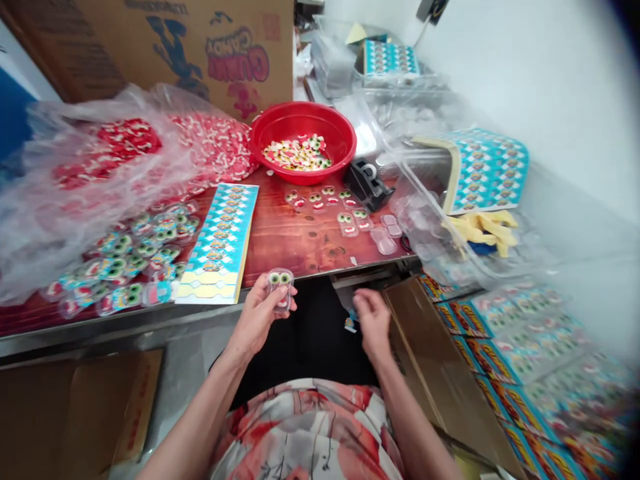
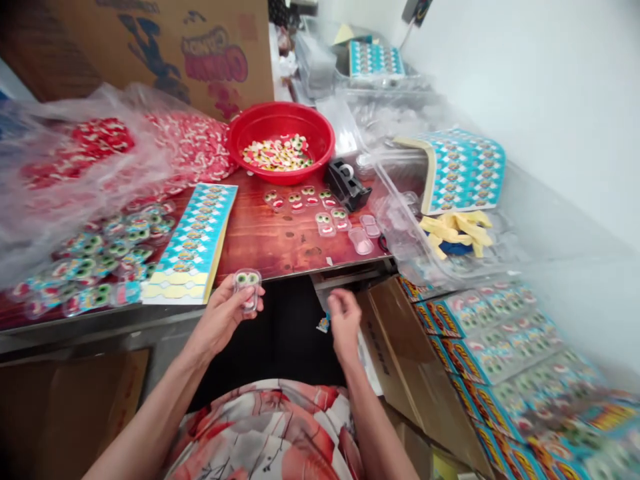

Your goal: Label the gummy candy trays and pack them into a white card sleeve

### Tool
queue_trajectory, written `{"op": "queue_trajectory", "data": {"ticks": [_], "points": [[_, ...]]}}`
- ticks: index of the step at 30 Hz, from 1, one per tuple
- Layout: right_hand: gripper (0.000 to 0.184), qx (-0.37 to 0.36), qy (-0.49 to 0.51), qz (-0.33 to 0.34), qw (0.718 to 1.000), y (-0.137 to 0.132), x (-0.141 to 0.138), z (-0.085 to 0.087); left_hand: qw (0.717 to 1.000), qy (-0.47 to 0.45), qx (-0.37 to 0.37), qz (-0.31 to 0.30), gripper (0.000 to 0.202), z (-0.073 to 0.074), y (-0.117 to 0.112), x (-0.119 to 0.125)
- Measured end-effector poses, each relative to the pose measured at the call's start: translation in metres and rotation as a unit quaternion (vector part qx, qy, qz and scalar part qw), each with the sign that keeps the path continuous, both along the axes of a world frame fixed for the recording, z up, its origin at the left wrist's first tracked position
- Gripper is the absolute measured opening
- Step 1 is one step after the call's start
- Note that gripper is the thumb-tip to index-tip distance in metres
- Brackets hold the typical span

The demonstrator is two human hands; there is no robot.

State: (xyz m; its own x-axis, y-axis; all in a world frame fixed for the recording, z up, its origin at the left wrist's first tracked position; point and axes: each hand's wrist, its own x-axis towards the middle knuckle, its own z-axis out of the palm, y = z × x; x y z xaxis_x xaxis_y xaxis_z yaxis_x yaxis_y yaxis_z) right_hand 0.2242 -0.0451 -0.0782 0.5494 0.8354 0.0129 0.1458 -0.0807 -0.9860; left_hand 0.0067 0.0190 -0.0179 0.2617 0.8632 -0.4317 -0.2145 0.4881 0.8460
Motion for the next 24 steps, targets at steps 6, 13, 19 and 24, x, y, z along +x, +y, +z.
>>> {"op": "queue_trajectory", "data": {"ticks": [6, 13, 19, 24], "points": [[0.034, -0.087, -0.048, -0.075, 0.992, -0.032, 0.016, -0.024, 0.996, -0.042, -0.067, -0.050, 0.032, -0.009, -0.014, 0.008], [0.022, -0.045, -0.046, 0.103, 0.993, -0.010, 0.012, 0.036, 0.991, -0.003, -0.024, -0.132, 0.036, -0.004, -0.023, 0.018], [0.018, -0.037, 0.121, 0.241, 0.962, 0.019, -0.032, 0.062, 0.983, 0.046, 0.052, -0.167, 0.033, 0.007, -0.023, 0.016], [0.017, -0.018, 0.157, 0.190, 0.969, 0.027, -0.049, 0.056, 0.992, 0.049, 0.036, -0.110, 0.039, 0.008, -0.024, 0.008]]}}
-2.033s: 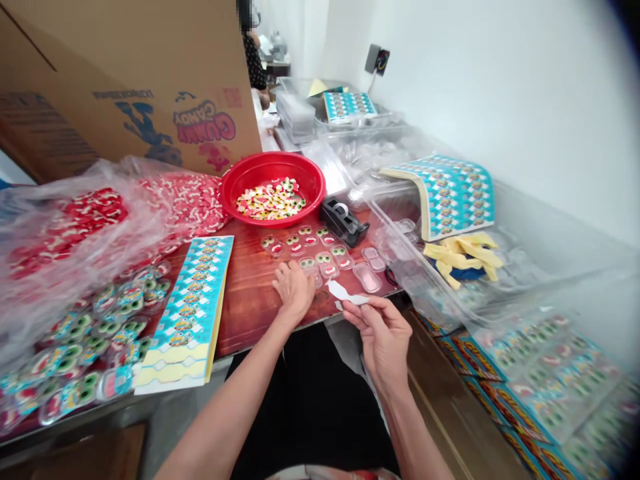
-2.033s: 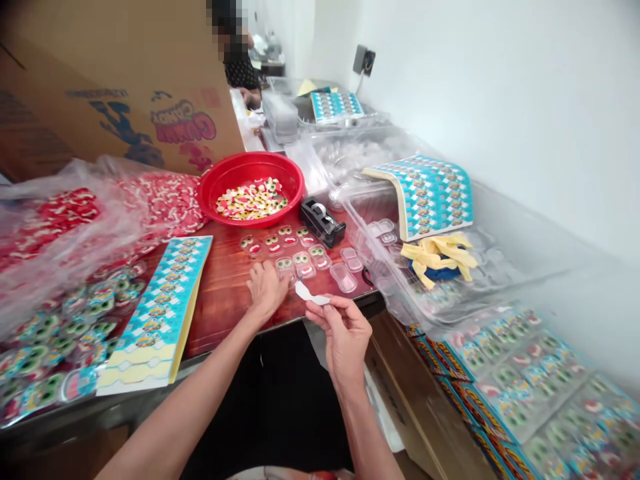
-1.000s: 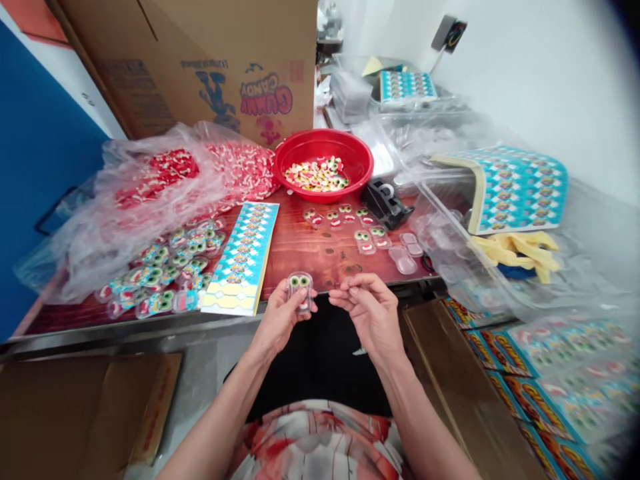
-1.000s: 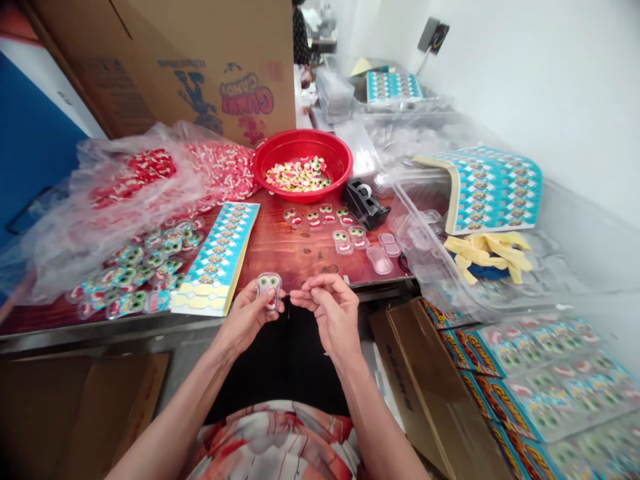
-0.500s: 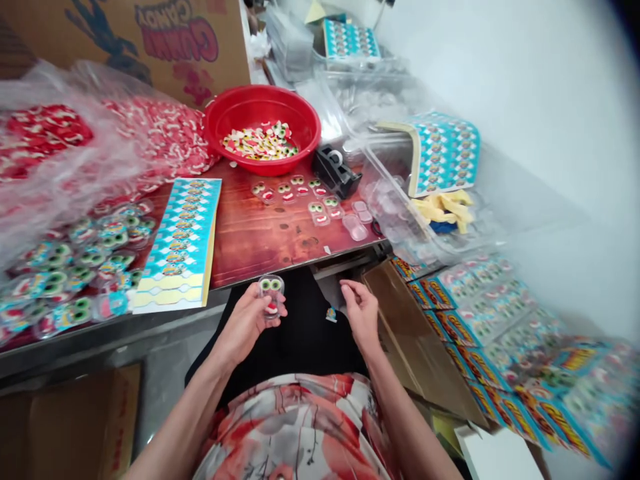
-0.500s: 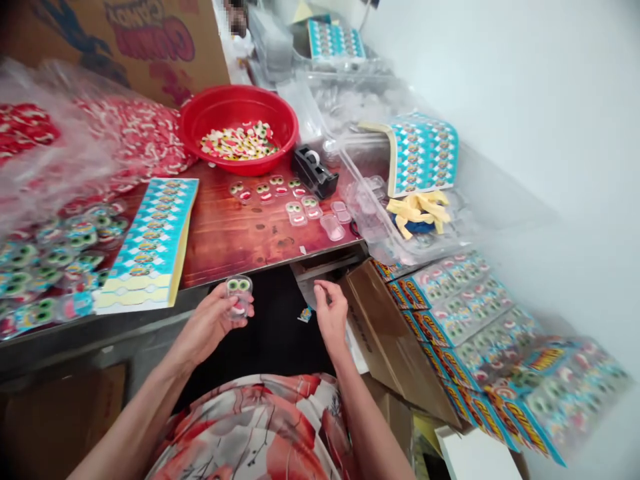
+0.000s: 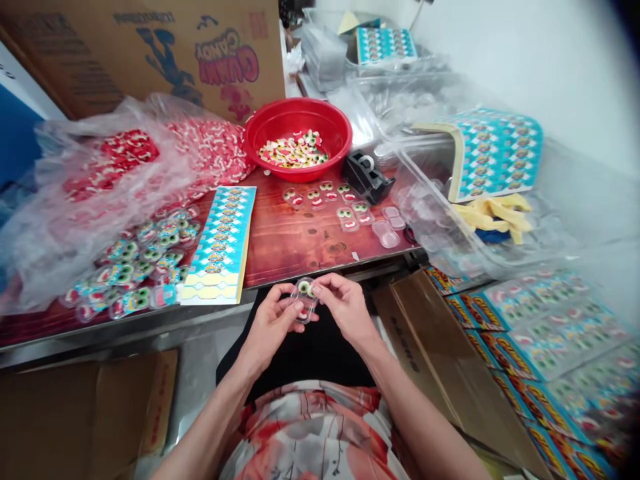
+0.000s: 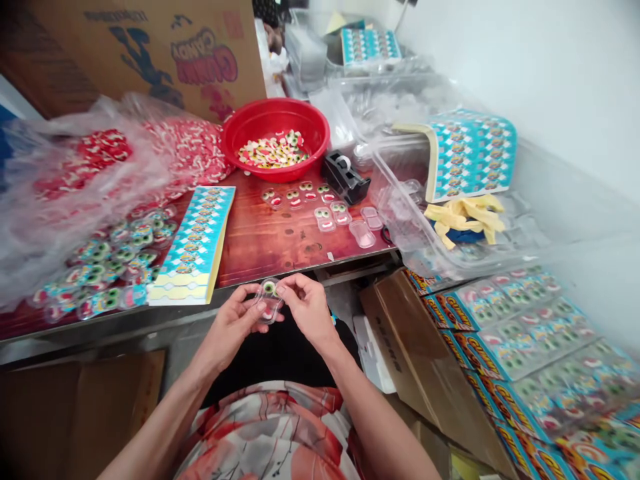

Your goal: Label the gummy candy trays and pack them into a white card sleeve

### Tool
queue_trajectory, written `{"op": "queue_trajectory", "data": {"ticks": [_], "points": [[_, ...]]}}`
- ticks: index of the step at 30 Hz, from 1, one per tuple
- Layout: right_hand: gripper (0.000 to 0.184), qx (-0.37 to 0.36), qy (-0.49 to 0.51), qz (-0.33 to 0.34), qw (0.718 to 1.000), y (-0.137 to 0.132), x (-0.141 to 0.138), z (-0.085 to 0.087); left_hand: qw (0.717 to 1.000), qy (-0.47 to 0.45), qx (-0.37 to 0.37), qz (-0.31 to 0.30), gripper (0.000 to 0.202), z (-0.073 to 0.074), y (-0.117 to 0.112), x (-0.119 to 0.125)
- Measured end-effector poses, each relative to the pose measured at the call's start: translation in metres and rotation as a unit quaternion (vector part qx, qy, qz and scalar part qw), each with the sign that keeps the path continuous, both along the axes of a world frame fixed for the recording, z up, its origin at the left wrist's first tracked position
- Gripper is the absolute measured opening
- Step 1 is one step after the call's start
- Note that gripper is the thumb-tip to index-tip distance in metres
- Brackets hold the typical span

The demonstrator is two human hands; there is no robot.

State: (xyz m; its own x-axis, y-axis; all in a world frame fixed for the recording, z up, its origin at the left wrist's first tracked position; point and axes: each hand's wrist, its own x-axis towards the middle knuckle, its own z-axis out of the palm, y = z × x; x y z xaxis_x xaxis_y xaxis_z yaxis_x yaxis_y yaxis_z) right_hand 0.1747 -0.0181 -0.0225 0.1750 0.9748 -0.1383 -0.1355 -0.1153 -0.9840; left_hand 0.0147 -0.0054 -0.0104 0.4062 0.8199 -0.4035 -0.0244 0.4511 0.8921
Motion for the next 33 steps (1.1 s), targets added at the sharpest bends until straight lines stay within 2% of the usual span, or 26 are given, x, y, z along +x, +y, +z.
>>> {"op": "queue_trajectory", "data": {"ticks": [3, 5, 8, 10, 13, 15, 17, 19, 22, 28, 33], "points": [[0.018, -0.005, 0.010, -0.020, 1.000, 0.003, -0.004, -0.003, 1.000, -0.003, -0.001, 0.015, 0.039, -0.001, -0.004, -0.003], [0.020, -0.008, 0.006, 0.014, 1.000, 0.005, 0.001, -0.004, 0.999, 0.004, 0.008, 0.037, 0.041, -0.003, -0.006, -0.004], [0.025, -0.012, -0.046, 0.089, 0.995, 0.005, 0.025, -0.003, 0.996, 0.030, 0.045, 0.071, 0.040, -0.007, -0.006, -0.005], [0.024, -0.004, -0.137, 0.102, 0.985, 0.002, 0.052, -0.006, 0.994, 0.044, 0.065, 0.074, 0.037, -0.010, -0.005, -0.006], [0.018, -0.011, -0.322, 0.123, 0.939, -0.010, 0.095, -0.022, 0.994, 0.049, 0.070, 0.074, 0.037, -0.014, -0.004, -0.006], [0.021, -0.051, -0.390, 0.156, 0.906, -0.019, 0.116, -0.041, 0.994, 0.045, 0.069, 0.075, 0.039, -0.014, -0.003, -0.005], [0.023, -0.087, -0.391, 0.194, 0.895, -0.028, 0.128, -0.062, 0.994, 0.041, 0.068, 0.068, 0.038, -0.014, -0.003, -0.002], [0.027, -0.087, -0.357, 0.222, 0.903, -0.035, 0.133, -0.081, 0.996, 0.037, 0.062, 0.057, 0.034, -0.015, -0.003, 0.001], [0.023, -0.055, -0.320, 0.228, 0.918, -0.042, 0.135, -0.095, 0.997, 0.033, 0.046, 0.050, 0.033, -0.016, -0.004, 0.005], [0.019, -0.034, -0.317, 0.262, 0.911, -0.046, 0.141, -0.093, 0.998, 0.022, 0.025, 0.049, 0.034, -0.020, -0.005, 0.009], [0.013, -0.008, -0.368, 0.301, 0.880, -0.039, 0.148, -0.087, 0.999, 0.017, 0.017, 0.045, 0.036, -0.020, -0.007, 0.011]]}}
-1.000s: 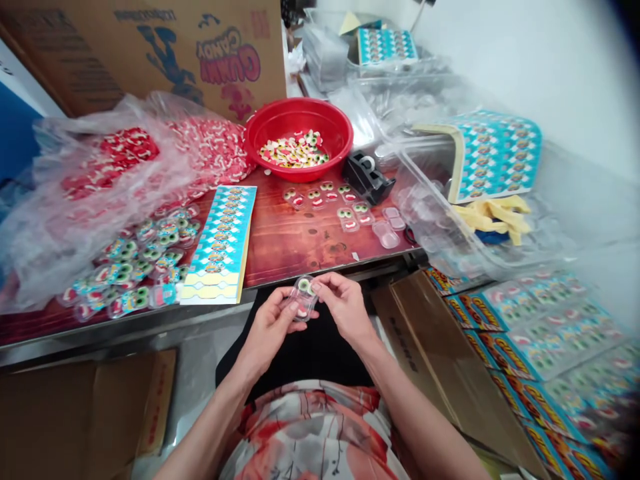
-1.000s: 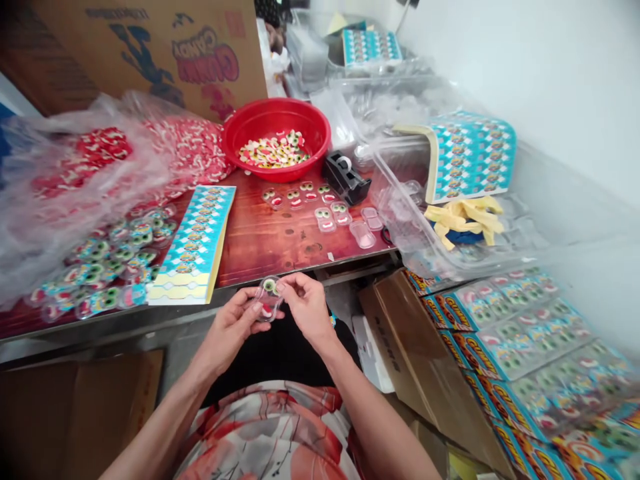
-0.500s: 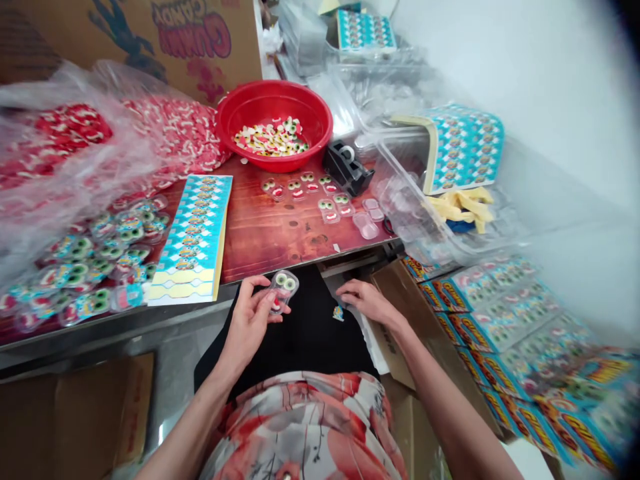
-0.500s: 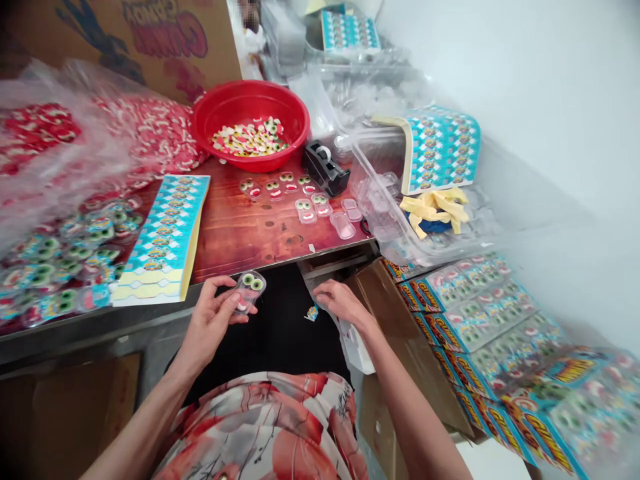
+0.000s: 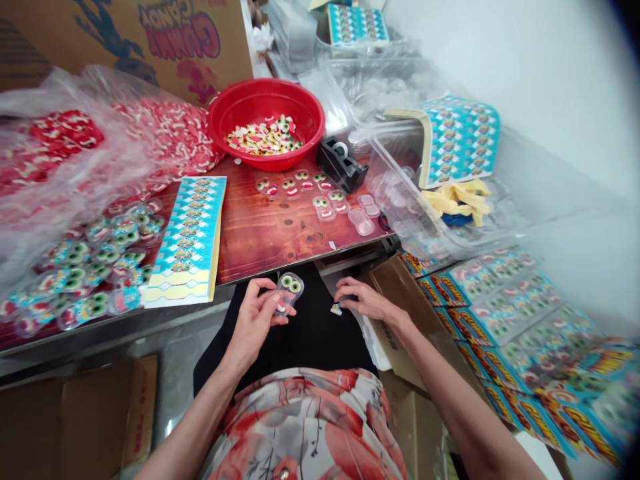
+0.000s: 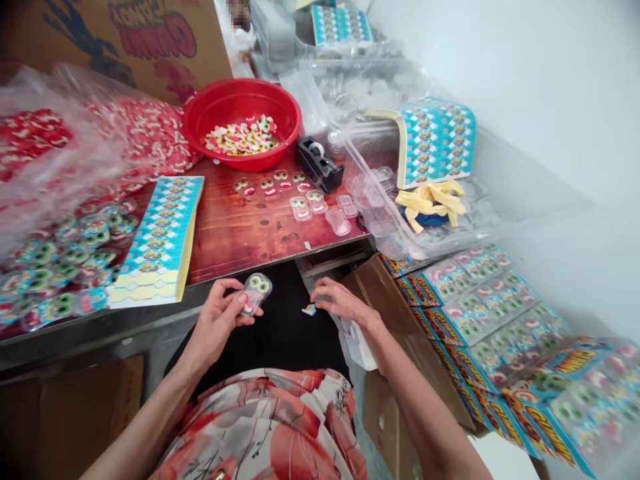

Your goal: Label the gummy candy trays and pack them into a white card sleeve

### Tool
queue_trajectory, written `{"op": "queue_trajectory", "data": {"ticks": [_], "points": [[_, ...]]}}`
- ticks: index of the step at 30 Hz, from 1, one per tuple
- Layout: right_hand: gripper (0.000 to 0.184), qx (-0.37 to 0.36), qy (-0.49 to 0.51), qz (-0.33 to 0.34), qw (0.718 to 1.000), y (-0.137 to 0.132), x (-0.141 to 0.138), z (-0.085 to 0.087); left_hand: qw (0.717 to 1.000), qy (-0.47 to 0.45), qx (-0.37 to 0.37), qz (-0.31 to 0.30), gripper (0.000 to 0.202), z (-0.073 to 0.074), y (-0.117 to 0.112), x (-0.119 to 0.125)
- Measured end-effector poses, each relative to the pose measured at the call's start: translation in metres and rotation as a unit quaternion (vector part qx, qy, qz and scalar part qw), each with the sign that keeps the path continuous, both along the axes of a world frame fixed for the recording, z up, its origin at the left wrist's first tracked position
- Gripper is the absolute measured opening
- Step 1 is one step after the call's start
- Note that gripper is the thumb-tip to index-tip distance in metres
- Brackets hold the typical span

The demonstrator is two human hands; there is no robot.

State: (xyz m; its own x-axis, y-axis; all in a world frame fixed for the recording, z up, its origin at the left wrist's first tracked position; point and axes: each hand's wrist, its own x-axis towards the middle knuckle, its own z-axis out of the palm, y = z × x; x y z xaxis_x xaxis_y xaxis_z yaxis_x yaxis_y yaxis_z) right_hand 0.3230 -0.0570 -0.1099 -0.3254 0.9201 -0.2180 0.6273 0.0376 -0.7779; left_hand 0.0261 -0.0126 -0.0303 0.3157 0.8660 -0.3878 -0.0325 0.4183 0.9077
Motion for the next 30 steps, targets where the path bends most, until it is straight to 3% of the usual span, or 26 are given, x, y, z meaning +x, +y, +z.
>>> {"op": "queue_trajectory", "data": {"ticks": [4, 9, 13, 18, 21, 24, 27, 30], "points": [[0.008, 0.023, -0.026, 0.041, 0.999, 0.008, 0.008, 0.011, 1.000, -0.001, -0.008, 0.002, 0.036, 0.000, -0.001, 0.000], [0.011, 0.000, 0.001, 0.066, 0.998, 0.010, 0.009, 0.017, 1.000, -0.001, -0.017, -0.002, 0.035, -0.002, -0.001, 0.001], [0.006, -0.027, 0.034, 0.036, 0.998, 0.006, 0.005, 0.013, 1.000, -0.001, -0.021, 0.001, 0.035, -0.001, -0.001, 0.001], [0.014, -0.064, 0.032, -0.040, 0.997, 0.004, 0.007, 0.013, 1.000, 0.001, -0.019, 0.010, 0.036, -0.001, -0.001, -0.001], [0.023, -0.089, 0.072, -0.081, 0.990, 0.004, 0.005, 0.031, 1.000, -0.003, -0.013, 0.016, 0.035, -0.002, 0.000, -0.001], [0.026, -0.082, 0.131, -0.130, 0.979, 0.006, -0.014, 0.062, 1.000, -0.001, -0.002, 0.022, 0.033, -0.002, 0.000, -0.001], [0.027, -0.036, 0.193, -0.192, 0.962, 0.011, -0.054, 0.089, 1.000, 0.003, 0.007, 0.022, 0.030, 0.001, 0.000, 0.001], [0.026, -0.021, 0.241, -0.212, 0.947, 0.018, -0.103, 0.100, 0.999, 0.017, 0.020, 0.028, 0.028, 0.002, 0.000, 0.003]]}}
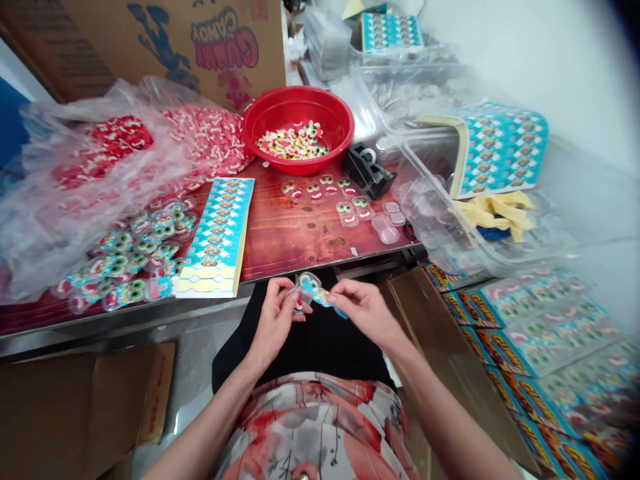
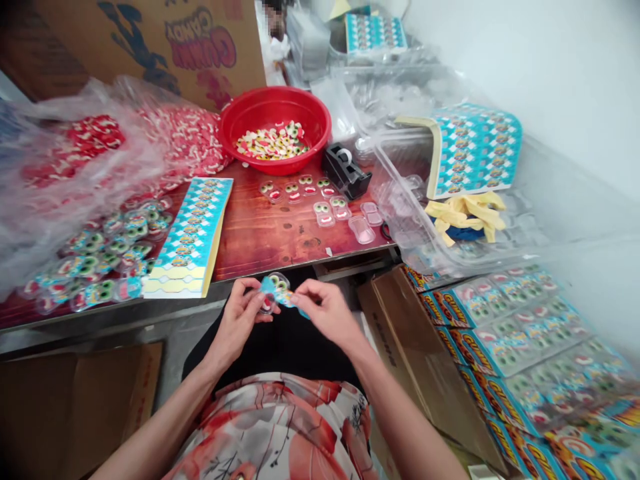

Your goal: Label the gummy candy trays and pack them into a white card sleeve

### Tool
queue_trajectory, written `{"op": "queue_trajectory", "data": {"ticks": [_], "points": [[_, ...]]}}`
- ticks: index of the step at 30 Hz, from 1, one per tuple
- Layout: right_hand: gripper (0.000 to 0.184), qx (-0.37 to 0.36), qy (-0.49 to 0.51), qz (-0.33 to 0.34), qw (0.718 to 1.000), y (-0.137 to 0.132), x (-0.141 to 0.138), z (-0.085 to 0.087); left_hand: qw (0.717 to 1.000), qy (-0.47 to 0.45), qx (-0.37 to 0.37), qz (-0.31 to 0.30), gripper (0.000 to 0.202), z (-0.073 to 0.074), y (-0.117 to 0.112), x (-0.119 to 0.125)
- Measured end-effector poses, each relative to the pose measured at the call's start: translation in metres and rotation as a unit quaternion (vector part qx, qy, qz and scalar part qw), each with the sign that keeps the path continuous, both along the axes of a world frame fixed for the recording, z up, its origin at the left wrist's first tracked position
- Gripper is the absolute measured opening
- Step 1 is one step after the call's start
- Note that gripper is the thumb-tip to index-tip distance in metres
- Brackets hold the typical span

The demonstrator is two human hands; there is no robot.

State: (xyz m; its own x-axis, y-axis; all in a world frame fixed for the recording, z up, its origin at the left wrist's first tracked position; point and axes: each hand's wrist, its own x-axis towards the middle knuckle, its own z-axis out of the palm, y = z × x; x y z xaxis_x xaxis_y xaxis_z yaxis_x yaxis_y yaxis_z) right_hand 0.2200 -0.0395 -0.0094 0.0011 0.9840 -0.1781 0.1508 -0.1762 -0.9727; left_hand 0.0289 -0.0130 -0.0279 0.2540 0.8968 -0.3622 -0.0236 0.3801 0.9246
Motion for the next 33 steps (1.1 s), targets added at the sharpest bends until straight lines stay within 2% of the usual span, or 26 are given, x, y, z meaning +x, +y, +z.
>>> {"op": "queue_trajectory", "data": {"ticks": [3, 7, 13, 18, 25, 33], "points": [[0.024, 0.013, 0.002, -0.011, 1.000, 0.006, -0.036, -0.002, 1.000, 0.004, 0.008, 0.011, 0.027, -0.002, 0.000, -0.001], [0.025, 0.000, -0.016, -0.041, 0.999, 0.009, -0.055, -0.008, 0.999, -0.011, 0.022, 0.026, 0.024, -0.006, 0.000, -0.004], [0.023, -0.019, -0.078, -0.048, 0.996, 0.013, -0.059, -0.007, 0.997, -0.020, 0.060, 0.041, 0.021, -0.008, 0.000, -0.010], [0.022, -0.016, -0.069, -0.043, 0.997, 0.017, -0.061, -0.007, 0.997, -0.017, 0.061, 0.054, 0.027, -0.010, -0.001, -0.011], [0.024, -0.018, -0.093, -0.040, 0.995, 0.019, -0.061, -0.007, 0.996, -0.001, 0.068, 0.060, 0.023, -0.008, 0.000, -0.010], [0.025, -0.031, -0.162, -0.058, 0.985, 0.021, -0.067, -0.006, 0.994, 0.004, 0.070, 0.088, 0.020, -0.009, -0.001, -0.005]]}}
